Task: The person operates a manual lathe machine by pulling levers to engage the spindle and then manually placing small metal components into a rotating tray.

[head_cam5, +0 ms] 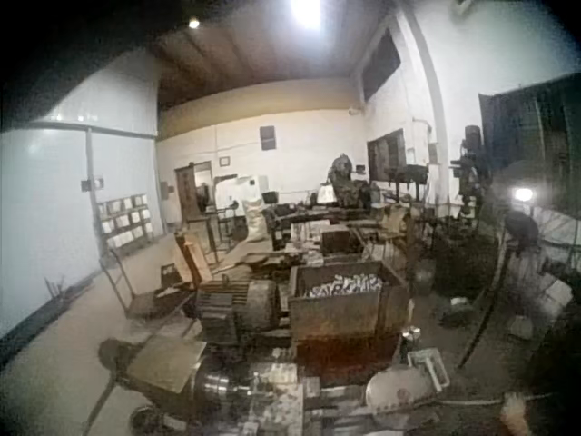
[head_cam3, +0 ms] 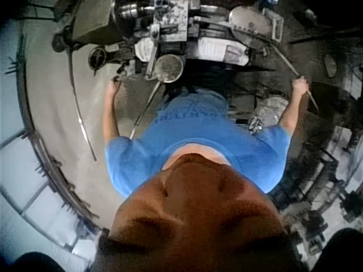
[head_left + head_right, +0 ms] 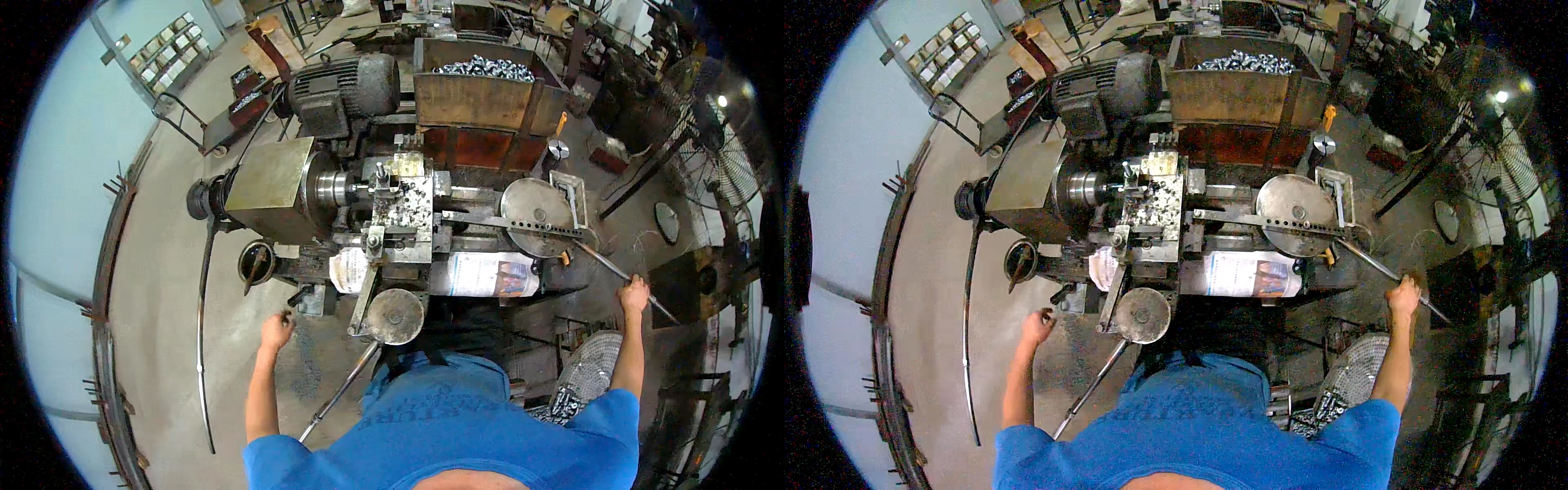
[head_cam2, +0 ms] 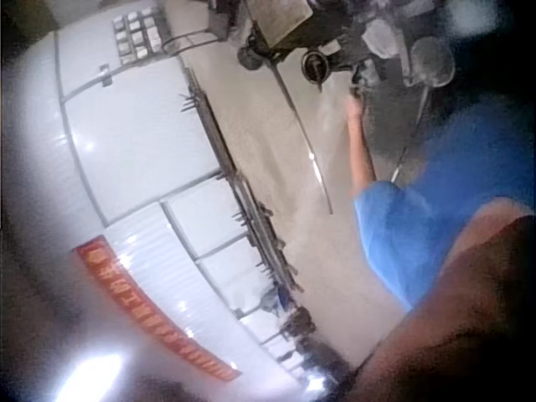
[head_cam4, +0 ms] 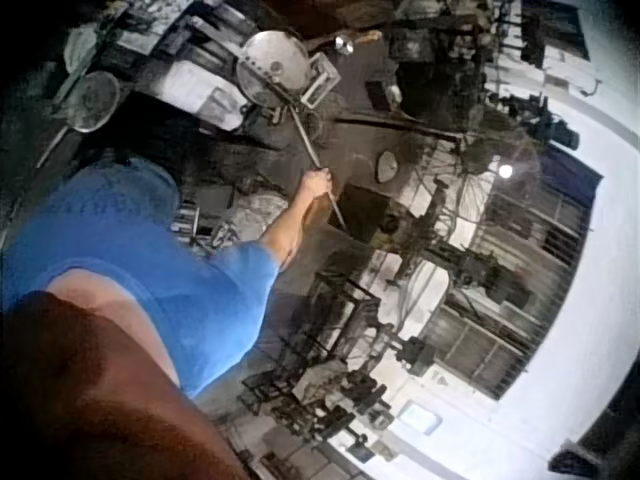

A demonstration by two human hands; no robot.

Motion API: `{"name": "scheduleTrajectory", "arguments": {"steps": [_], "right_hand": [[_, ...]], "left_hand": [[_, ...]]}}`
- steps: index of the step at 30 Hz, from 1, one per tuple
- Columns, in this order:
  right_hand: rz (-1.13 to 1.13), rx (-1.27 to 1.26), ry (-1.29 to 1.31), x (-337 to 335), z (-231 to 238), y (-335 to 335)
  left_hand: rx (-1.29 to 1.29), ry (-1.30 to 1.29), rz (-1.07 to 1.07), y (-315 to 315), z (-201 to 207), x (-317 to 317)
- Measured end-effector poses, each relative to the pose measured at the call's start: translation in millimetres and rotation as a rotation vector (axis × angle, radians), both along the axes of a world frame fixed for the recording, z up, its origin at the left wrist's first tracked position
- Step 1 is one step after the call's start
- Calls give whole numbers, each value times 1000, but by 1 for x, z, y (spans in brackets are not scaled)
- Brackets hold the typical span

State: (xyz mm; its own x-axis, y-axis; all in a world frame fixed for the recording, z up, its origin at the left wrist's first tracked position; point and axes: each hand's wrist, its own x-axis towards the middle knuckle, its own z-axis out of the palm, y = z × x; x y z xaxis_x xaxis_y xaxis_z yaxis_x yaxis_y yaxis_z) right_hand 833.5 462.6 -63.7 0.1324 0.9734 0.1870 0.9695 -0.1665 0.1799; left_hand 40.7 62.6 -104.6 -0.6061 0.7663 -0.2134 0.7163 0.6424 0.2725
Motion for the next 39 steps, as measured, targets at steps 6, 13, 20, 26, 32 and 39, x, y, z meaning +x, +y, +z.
{"name": "scheduleTrajectory", "arguments": {"steps": [6,13,20,26,32,39], "right_hand": [[18,-18,81,-24,-17,-98],[-88,-64,247,-109,-1,-196],[-149,-103,327,-128,11,-210],[-159,-134,321,-125,14,-200],[49,41,35,-34,-8,-109],[-278,102,-71,-16,-16,37]], "left_hand": [[19,-628,-5,-4,89,103],[-88,-507,-227,13,100,196],[15,-479,-264,10,74,193],[-35,-497,-229,13,80,193],[-80,-497,-225,11,84,192],[-163,-943,-293,23,95,169]]}}
